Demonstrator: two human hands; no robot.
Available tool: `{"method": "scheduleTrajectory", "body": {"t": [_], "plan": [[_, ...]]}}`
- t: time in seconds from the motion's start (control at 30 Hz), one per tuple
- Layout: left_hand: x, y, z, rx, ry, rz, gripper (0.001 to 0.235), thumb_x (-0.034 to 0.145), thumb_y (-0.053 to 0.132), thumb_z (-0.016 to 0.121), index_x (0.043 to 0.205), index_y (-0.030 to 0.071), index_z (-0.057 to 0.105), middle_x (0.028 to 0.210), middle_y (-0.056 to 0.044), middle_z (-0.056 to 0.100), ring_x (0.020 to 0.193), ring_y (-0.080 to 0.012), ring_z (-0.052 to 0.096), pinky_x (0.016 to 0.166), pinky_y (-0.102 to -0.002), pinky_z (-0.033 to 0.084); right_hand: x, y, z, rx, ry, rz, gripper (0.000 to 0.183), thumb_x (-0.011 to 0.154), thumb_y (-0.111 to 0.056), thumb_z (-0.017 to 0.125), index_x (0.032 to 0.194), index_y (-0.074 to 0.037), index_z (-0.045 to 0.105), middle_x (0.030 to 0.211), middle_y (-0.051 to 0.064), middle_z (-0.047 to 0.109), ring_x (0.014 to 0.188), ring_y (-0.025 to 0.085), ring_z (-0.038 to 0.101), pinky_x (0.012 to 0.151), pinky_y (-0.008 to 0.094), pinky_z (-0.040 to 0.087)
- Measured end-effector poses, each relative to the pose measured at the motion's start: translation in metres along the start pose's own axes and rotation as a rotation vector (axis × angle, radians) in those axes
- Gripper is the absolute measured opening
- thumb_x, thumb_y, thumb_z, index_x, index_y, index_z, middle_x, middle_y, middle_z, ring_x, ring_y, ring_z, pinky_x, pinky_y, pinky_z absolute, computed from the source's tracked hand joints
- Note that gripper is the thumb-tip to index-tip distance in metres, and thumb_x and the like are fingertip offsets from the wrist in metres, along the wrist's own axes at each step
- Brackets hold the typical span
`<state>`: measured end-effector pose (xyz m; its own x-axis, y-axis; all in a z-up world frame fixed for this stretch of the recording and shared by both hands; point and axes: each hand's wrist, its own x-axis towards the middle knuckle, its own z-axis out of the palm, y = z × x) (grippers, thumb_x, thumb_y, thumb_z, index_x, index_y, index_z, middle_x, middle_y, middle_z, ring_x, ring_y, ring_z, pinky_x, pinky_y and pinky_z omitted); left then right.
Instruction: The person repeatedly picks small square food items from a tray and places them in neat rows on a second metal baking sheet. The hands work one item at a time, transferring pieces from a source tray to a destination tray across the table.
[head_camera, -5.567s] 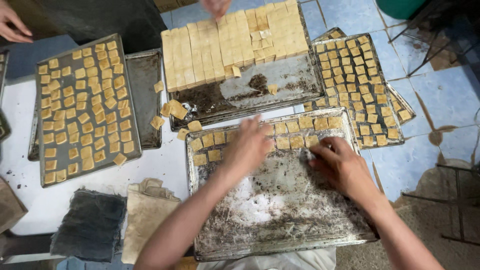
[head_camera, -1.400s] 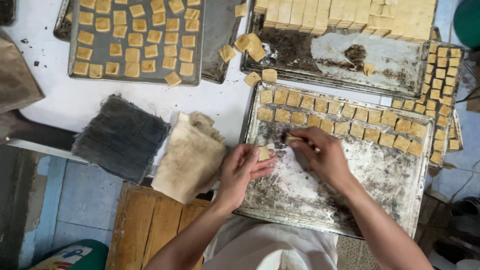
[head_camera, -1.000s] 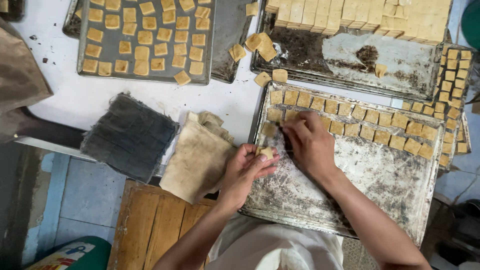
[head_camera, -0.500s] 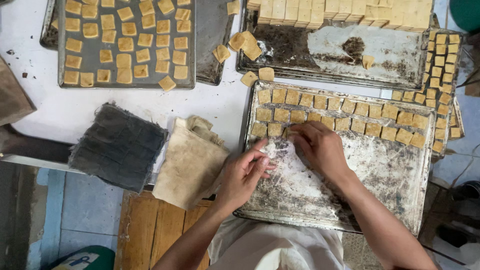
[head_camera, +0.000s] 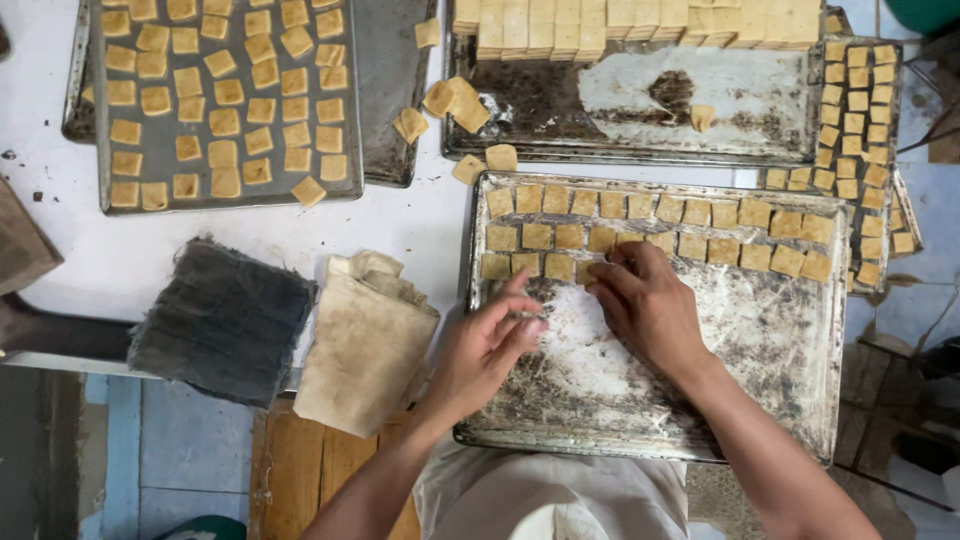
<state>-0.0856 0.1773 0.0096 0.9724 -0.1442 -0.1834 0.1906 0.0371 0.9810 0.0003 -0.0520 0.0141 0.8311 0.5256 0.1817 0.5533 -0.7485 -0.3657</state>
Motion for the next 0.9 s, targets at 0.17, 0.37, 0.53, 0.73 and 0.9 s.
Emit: {"method": "scheduleTrajectory", "body": {"t": [0.17,0.37,0.53,0.73,0.9], "plan": [[0.054,0.024,0.007,0.327,0.007,0.036,0.036,0.100,0.028,0.056,0.119,-0.002,0.062,0.169,-0.019,0.024,0.126,-0.0276,0.065,0.087,-0.039,0.068,-0.002,0.001,-0.004,0.049,-0.056,-0.002,0.026,0.090,-0.022,0.075,0.112,-0.009,0.076,0.115,0.016,0.065,0.093,0.029,0.069,0.067,0.039,0.062],[0.184,0.024,0.012,1.121,0.099,0.284,0.047,0.092,0.028,0.074,0.123,-0.006,0.064,0.133,-0.029,0.055,0.121,-0.0410,0.054,0.100,-0.056,0.049,-0.040,-0.001,-0.015,0.195,-0.046,0.045,0.028,0.090,-0.024,0.072,0.111,-0.005,0.076,0.115,0.018,0.065,0.081,0.027,0.072,0.059,0.035,0.063],[0.329,0.016,0.019,1.649,0.374,0.411,0.013,0.087,0.002,0.072,0.100,-0.002,0.075,0.112,-0.018,0.065,0.108,-0.0295,0.054,0.086,-0.048,0.055,-0.073,-0.004,-0.014,0.200,-0.058,0.132,0.031,0.091,-0.028,0.073,0.111,-0.005,0.076,0.114,0.016,0.067,0.071,0.025,0.072,0.051,0.032,0.061],[0.392,0.022,0.032,1.889,0.439,0.092,0.018,0.086,0.013,0.064,0.095,0.006,0.077,0.100,-0.015,0.066,0.093,-0.0340,0.052,0.054,-0.048,0.042,-0.088,-0.011,-0.038,0.231,0.001,0.267,0.028,0.086,-0.026,0.075,0.106,-0.008,0.077,0.109,0.011,0.068,0.064,0.024,0.072,0.054,0.039,0.059],[0.385,0.011,0.048,2.182,0.330,0.120,0.020,0.085,0.016,0.066,0.092,0.003,0.078,0.090,-0.013,0.068,0.083,-0.0317,0.053,0.053,-0.046,0.042,-0.087,-0.007,-0.039,0.271,0.045,0.254,0.023,0.087,-0.025,0.074,0.103,-0.009,0.077,0.108,0.009,0.069,0.064,0.024,0.074,0.055,0.040,0.060]]}}
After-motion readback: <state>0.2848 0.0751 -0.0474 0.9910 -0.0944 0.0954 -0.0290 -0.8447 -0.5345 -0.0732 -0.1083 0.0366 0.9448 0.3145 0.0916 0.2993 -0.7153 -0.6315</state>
